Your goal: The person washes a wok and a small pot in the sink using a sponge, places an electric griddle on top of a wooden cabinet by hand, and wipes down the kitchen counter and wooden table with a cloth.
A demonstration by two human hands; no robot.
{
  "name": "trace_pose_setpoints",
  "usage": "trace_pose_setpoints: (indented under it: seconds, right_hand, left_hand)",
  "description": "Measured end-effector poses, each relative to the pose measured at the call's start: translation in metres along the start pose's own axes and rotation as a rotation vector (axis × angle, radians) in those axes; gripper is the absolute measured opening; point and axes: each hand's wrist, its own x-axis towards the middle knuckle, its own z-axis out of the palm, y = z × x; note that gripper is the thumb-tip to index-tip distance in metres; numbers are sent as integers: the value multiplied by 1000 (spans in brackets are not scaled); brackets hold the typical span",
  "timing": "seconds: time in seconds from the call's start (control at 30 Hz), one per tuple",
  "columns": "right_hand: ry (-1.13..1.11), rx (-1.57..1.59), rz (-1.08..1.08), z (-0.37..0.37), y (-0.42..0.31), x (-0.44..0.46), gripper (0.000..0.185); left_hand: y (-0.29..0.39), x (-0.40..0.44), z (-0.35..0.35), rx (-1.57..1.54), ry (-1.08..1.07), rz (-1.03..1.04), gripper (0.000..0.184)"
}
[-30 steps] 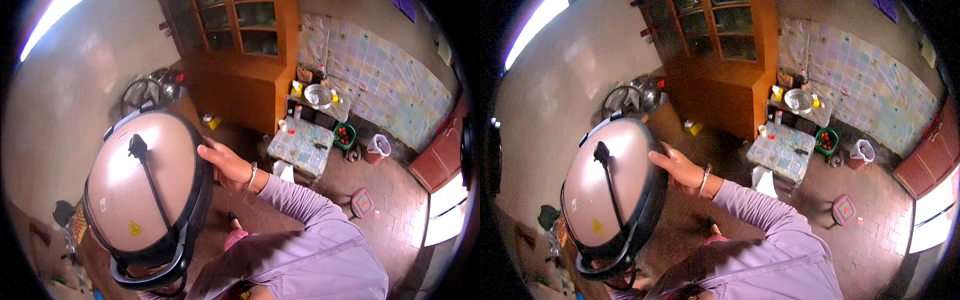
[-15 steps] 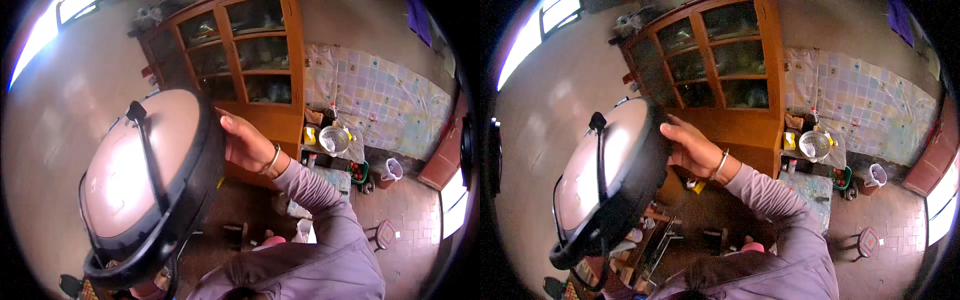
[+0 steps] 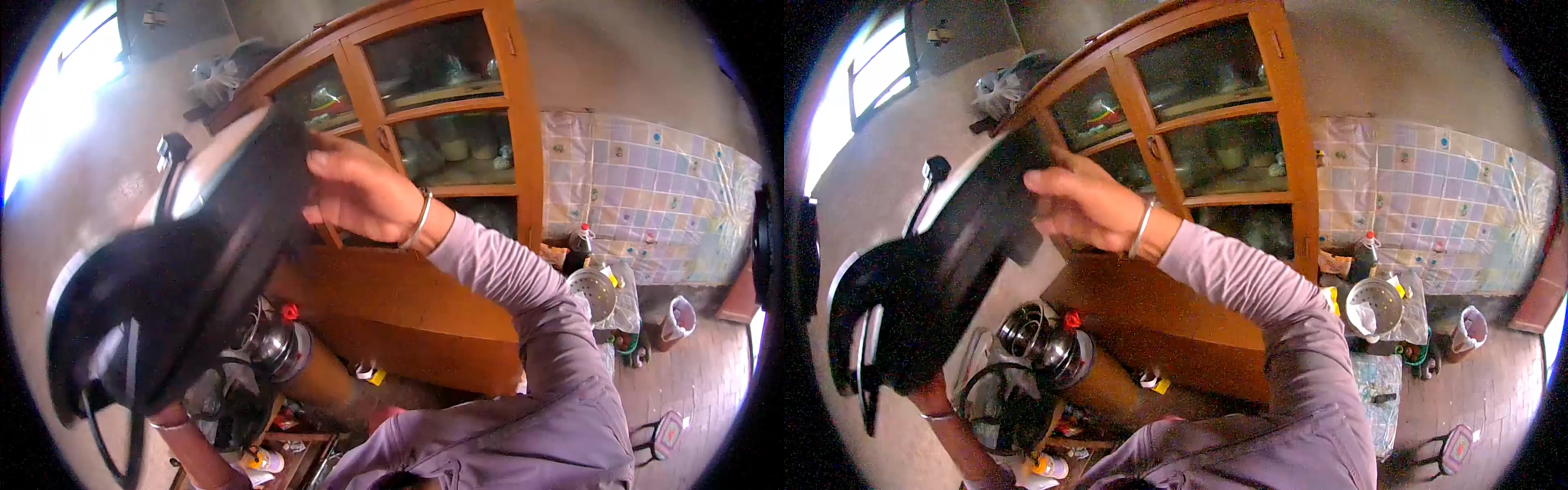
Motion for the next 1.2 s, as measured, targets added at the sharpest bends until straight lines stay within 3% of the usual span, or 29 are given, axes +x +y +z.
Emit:
trace_pose_setpoints:
  seconds: [0.1, 0.2, 0.3, 0.33, 0.4, 0.43, 0.57, 0.63, 0.7, 0.73, 0.83, 0.87, 0.97, 1.03, 1.1, 1.17, 1.2]
  right_hand:
    - [-19, 3, -50, -14, -13, 22, 39]
    - [83, -189, -181, -43, -23, 54, 24]
    - [155, -250, -230, -54, -37, 81, 20]
    - [238, -331, -155, -59, -52, 88, 34]
    - [143, -446, -221, -58, -66, 112, 46]
    - [-29, -468, -356, -60, -64, 126, 41]
    - [-136, -515, -431, -87, -65, 181, 38]
    - [-63, -489, -388, -102, -62, 202, 41]
    - [-12, -572, -423, -113, -46, 216, 41]
    - [10, -523, -469, -125, -42, 230, 42]
    - [-5, -782, -555, -169, -38, 276, 42]
    - [4, -631, -491, -183, -41, 287, 39]
    - [133, -564, -476, -208, -32, 324, 37]
    - [88, -707, -543, -233, -32, 345, 38]
    - [32, -844, -607, -249, -33, 362, 38]
    - [246, -672, -543, -253, -31, 370, 39]
    - [251, -683, -544, -255, -30, 372, 39]
  left_hand:
    - [-1, 22, 48, -63, -29, 82, 52]
    - [6, 43, 89, -148, -55, 165, 51]
    - [22, 77, 113, -267, -131, 228, 51]
    - [28, 119, 98, -234, -411, 164, 55]
    - [32, 174, 90, -178, -683, 145, 60]
    - [31, 189, 102, -155, -670, 184, 62]
    - [32, 291, 117, -261, -791, 55, 65]
    - [27, 324, 136, -305, -585, -108, 47]
    - [15, 379, 133, -295, -924, -4, 67]
    - [1, 388, 139, -372, -793, -43, 66]
    - [-16, 444, 154, -290, -953, 38, 64]
    - [-20, 462, 164, -300, -967, 43, 64]
    - [-38, 506, 183, -307, -917, -44, 59]
    - [-49, 531, 203, -239, -1047, 122, 43]
    - [-56, 568, 215, -179, -1003, -14, 44]
    - [-67, 580, 224, -267, -897, 15, 47]
    - [-71, 588, 226, -263, -907, -11, 48]
